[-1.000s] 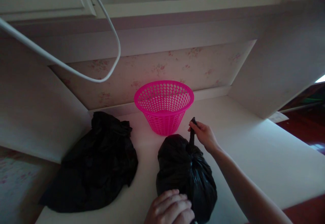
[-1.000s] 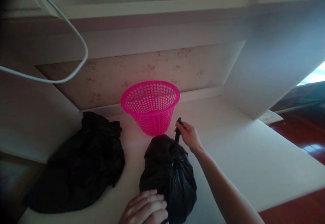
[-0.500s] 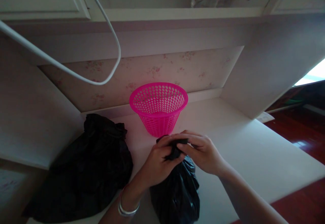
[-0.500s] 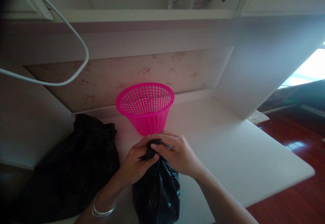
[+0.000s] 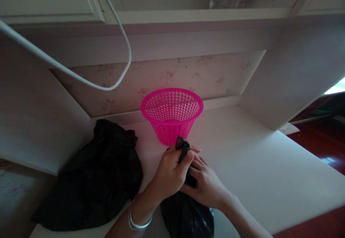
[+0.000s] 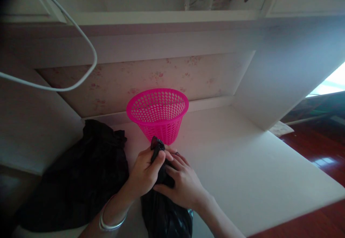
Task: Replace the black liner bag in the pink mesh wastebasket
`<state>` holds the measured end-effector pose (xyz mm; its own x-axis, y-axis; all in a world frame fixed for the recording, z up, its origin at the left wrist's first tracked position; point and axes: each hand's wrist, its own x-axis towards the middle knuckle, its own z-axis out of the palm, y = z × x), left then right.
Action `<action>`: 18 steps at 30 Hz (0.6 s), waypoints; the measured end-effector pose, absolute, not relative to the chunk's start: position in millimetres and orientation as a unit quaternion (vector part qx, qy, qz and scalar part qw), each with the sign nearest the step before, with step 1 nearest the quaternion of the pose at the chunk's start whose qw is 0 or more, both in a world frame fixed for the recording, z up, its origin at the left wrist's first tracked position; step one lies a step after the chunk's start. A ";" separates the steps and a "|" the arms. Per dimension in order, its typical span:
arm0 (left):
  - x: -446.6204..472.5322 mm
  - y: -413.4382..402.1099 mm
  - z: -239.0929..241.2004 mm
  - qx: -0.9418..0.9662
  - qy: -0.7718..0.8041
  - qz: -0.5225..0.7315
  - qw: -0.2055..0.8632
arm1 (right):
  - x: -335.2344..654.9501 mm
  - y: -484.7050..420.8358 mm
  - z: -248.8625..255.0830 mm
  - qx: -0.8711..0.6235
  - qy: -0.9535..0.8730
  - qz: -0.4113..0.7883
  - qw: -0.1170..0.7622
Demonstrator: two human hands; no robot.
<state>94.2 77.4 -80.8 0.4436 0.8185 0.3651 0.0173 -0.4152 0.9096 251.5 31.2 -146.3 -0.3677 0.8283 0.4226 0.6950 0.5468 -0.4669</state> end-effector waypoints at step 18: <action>68.3 55.5 -141.8 0.549 0.393 0.573 0.465 | 303.7 2.7 -117.8 -0.616 -0.612 0.193 0.457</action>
<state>68.3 55.5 -141.8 0.0338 0.9640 0.2638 -0.1010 -0.2593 0.9605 303.7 2.7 -117.8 0.1755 0.9306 0.3213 0.5771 0.1671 -0.7994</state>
